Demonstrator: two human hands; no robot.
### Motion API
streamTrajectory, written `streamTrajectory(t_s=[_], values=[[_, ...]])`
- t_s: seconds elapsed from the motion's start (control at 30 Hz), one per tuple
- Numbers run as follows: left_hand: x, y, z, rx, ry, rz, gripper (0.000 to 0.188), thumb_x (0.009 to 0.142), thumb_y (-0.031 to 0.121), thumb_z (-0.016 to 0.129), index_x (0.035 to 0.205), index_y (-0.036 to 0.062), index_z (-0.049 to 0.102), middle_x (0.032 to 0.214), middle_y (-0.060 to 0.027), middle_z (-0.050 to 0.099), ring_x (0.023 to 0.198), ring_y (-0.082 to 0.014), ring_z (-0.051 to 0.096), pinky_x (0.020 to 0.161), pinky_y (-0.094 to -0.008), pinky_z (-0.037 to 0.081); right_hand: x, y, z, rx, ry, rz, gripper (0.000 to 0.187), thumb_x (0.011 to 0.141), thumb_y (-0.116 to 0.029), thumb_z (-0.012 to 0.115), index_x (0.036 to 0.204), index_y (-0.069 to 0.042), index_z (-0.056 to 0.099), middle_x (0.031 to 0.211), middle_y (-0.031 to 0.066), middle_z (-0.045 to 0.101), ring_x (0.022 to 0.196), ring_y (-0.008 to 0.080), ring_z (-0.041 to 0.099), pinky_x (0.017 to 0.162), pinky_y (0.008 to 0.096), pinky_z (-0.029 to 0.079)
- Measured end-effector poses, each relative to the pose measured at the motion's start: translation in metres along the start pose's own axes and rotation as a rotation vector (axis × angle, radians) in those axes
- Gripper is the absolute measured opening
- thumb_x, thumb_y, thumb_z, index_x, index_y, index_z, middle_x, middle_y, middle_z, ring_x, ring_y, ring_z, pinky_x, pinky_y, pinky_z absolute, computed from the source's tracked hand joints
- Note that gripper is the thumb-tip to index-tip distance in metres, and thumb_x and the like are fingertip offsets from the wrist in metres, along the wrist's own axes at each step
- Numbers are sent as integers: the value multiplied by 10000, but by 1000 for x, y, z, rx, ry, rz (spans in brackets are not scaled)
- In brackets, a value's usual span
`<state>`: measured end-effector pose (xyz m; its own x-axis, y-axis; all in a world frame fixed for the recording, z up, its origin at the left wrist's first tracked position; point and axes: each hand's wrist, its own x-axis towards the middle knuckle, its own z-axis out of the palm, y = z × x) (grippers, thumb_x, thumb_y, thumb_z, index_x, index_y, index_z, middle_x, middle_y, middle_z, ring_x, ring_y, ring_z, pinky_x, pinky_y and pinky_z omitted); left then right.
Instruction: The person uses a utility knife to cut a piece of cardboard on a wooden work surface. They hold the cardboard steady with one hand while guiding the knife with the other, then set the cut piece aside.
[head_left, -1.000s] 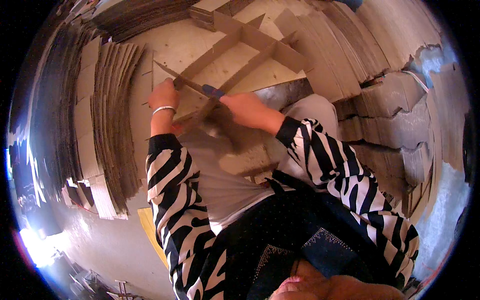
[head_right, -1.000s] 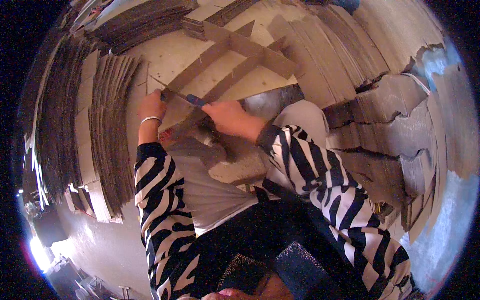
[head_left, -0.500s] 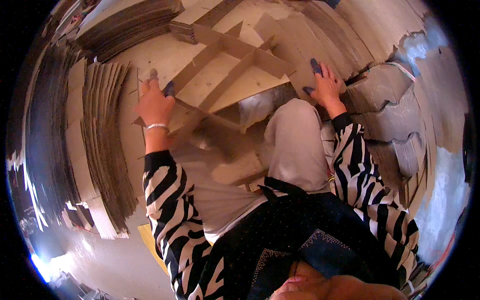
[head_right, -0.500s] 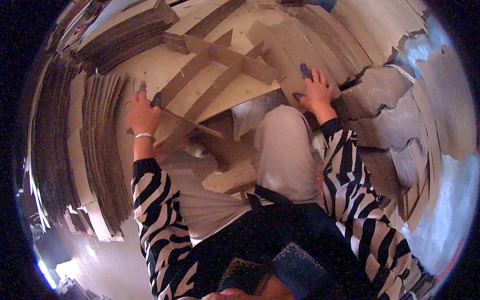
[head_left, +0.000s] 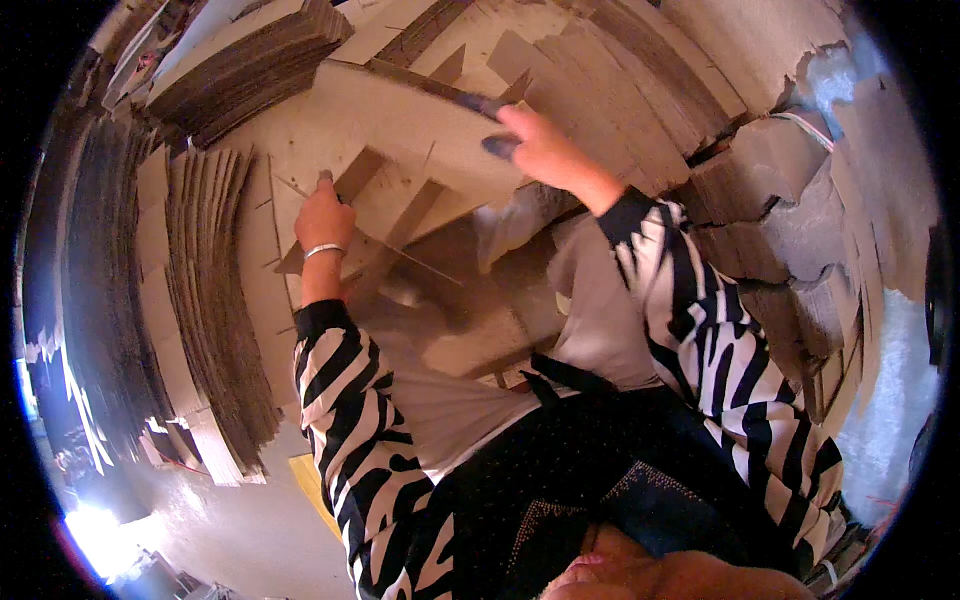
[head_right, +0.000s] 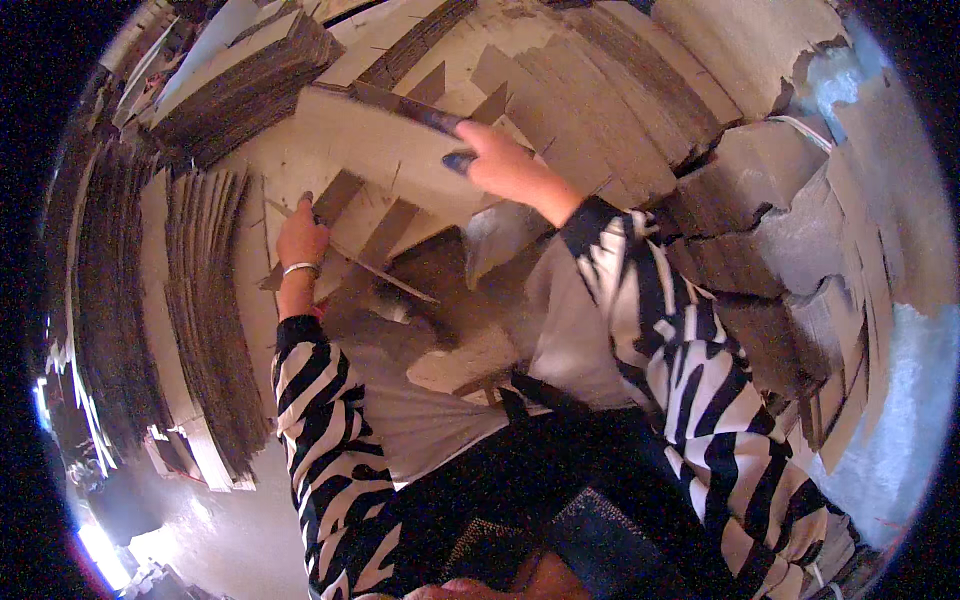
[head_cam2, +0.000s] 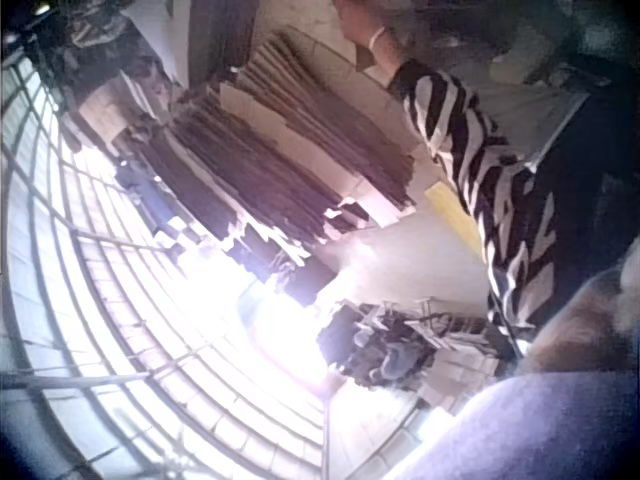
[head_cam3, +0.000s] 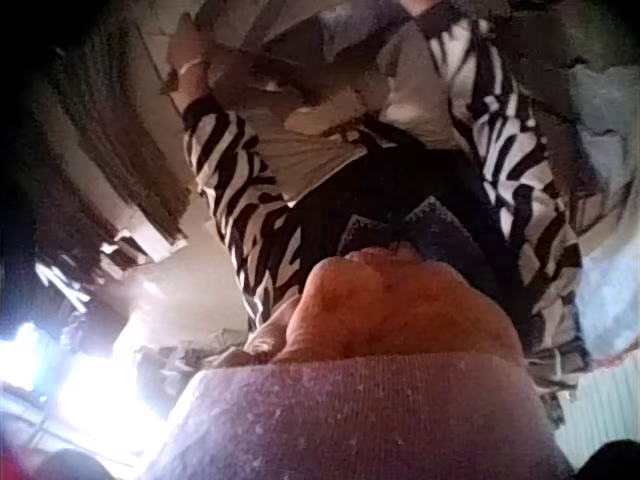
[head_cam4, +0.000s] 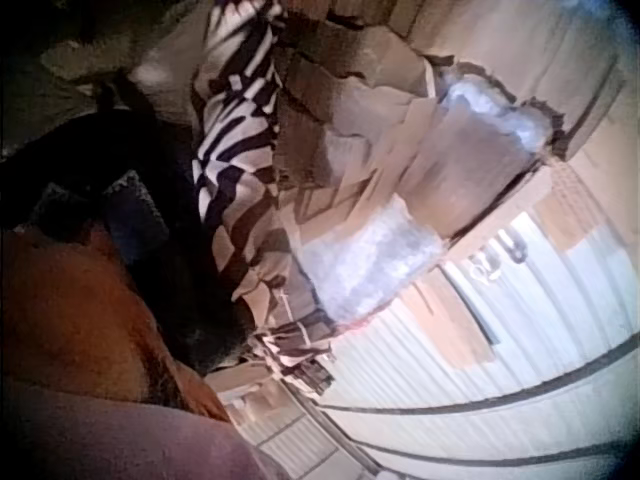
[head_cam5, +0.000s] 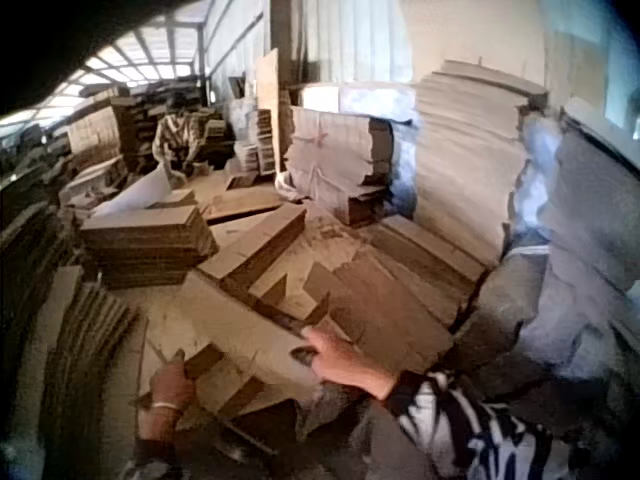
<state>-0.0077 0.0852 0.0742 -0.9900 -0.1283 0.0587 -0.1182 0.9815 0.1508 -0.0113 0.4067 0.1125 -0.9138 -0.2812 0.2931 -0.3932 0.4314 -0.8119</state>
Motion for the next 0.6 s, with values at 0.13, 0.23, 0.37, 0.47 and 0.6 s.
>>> streamTrajectory(t_s=[0.13,0.23,0.37,0.47,0.6], values=[[1,-12,0,56,-50,-53,416,787,155,529,1198,110,573,952,-188,679,900,-378,645,754,-500,507,4,15,15,-205,-36,43,249,774,-95,599,1006,-10,566,926,255,609,903,451,570,746,474,455],[1,-11,5,48,-35,-36,415,789,164,526,1198,123,583,951,-191,679,895,-379,647,750,-499,509,-17,12,-1,-204,33,96,251,725,-48,575,975,-23,563,922,245,612,894,449,575,723,491,450],[0,-7,6,50,-18,-54,376,792,166,526,1157,116,603,943,-193,679,893,-381,648,748,-499,509,-25,1,8,-368,-75,-27,248,694,-24,572,942,-37,568,822,239,611,850,455,577,701,522,447],[1,3,5,62,-33,-60,314,798,166,523,1091,97,611,936,-190,680,892,-377,651,747,-497,511,-26,8,33,-497,-90,-74,221,696,-22,589,914,-58,572,793,199,623,788,425,600,665,525,448],[-3,-1,2,65,-14,-80,234,803,168,523,1003,78,605,925,-185,682,888,-373,655,743,-495,515,-29,4,37,-515,-56,-143,219,694,-31,608,907,-65,571,790,167,630,756,396,612,643,509,457]])
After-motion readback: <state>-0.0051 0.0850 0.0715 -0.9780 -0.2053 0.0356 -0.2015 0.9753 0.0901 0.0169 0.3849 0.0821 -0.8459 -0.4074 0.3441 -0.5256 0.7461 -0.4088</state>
